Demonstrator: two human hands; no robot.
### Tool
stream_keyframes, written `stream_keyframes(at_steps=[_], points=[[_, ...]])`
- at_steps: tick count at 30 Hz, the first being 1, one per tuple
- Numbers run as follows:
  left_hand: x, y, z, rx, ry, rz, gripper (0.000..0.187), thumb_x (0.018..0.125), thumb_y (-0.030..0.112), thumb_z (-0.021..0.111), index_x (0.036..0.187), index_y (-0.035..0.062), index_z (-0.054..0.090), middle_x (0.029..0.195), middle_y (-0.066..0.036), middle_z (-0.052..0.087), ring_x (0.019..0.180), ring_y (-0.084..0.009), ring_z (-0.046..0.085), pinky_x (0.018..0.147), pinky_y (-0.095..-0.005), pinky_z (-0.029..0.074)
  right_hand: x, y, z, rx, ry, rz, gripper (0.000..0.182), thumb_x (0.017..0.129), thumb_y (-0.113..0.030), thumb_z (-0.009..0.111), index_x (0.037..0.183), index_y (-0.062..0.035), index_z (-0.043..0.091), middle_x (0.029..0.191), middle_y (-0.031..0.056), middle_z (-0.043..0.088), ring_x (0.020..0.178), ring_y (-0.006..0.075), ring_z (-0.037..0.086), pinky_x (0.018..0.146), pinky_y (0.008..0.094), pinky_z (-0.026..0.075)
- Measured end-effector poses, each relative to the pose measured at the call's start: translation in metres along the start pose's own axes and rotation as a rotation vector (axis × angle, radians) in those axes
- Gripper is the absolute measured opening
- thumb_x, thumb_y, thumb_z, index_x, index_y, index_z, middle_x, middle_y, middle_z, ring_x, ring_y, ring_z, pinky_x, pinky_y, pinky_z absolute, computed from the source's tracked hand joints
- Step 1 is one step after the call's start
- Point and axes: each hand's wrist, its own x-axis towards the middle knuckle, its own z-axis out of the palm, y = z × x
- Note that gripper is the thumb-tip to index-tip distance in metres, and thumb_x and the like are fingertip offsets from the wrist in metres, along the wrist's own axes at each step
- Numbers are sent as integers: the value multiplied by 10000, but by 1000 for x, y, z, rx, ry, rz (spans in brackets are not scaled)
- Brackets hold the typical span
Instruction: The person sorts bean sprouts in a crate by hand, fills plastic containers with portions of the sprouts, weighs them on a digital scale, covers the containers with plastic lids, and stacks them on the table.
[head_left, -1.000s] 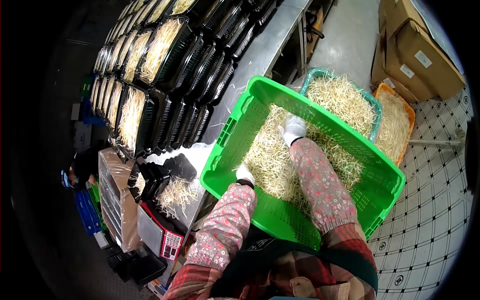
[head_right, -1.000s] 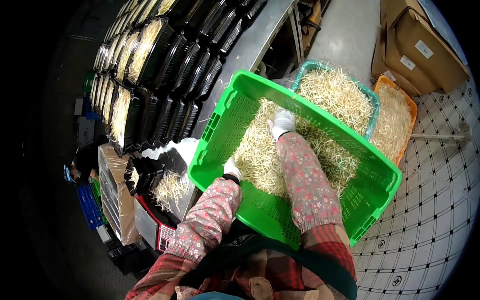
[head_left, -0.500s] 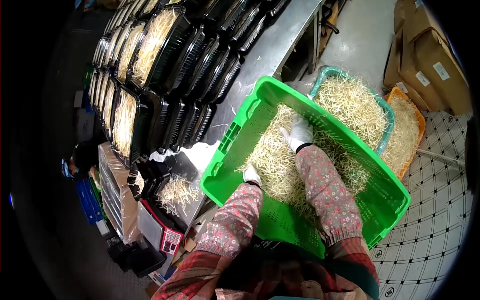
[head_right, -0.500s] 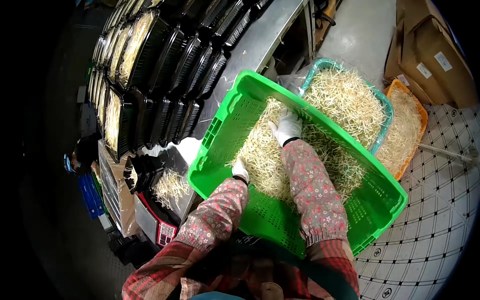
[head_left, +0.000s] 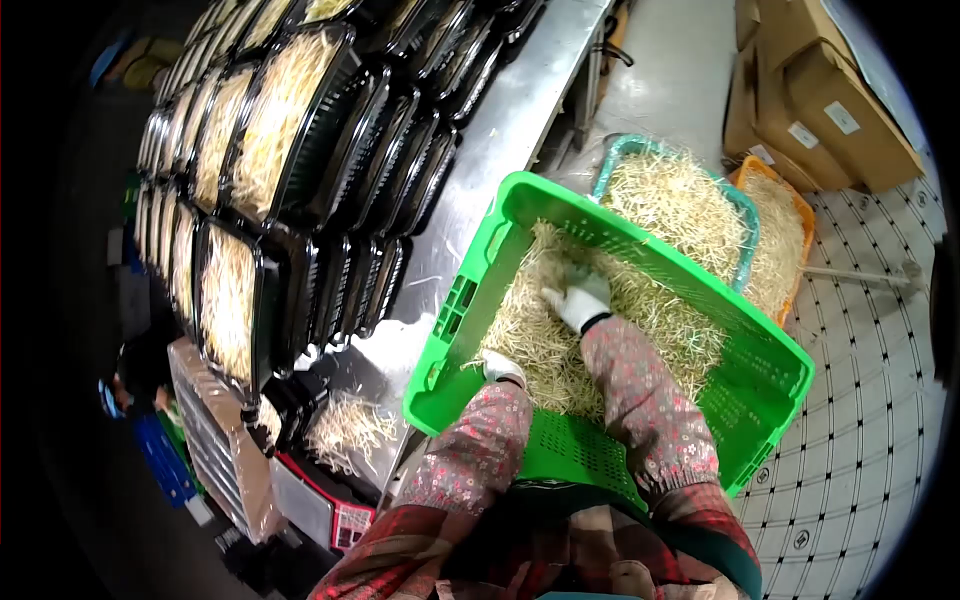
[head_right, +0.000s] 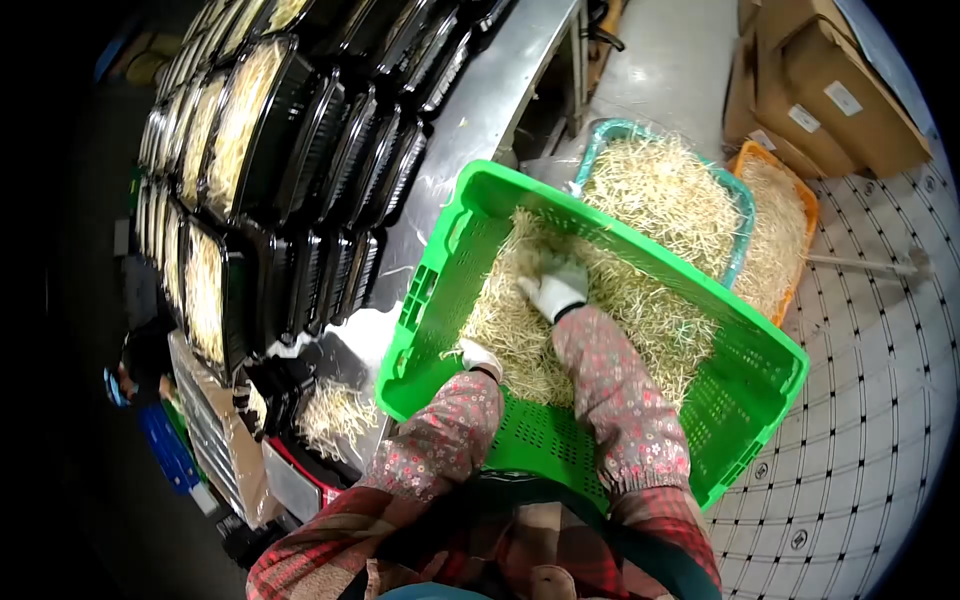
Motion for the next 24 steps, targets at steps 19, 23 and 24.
stream_keyframes(at_steps=[19, 23, 24], points=[[-40, 30, -20, 1555, -232, 471, 653, 946, 541, 439, 1400, 75, 491, 1423, -136, 493, 1313, -337, 449, 1046, -583, 302, -39, 15, -11, 70, -135, 114, 691, 833, -651, 572, 1127, -34, 673, 1198, 257, 625, 1089, 369, 617, 900, 464, 492], [-47, 30, -22, 1752, -180, 548, 634, 955, 527, 425, 1410, 91, 489, 1443, -117, 481, 1333, -330, 432, 1054, -605, 283, -21, 30, -12, -145, 199, 17, 881, 881, -741, 358, 1367, -20, 500, 1413, 249, 477, 1303, 405, 462, 1173, 456, 256], [-48, 28, -23, 1794, -168, 560, 629, 958, 523, 421, 1413, 95, 488, 1448, -112, 478, 1338, -328, 427, 1055, -610, 278, -14, 35, -19, -102, 192, 38, 861, 899, -731, 322, 1362, -29, 509, 1372, 239, 517, 1270, 382, 499, 1155, 455, 286]])
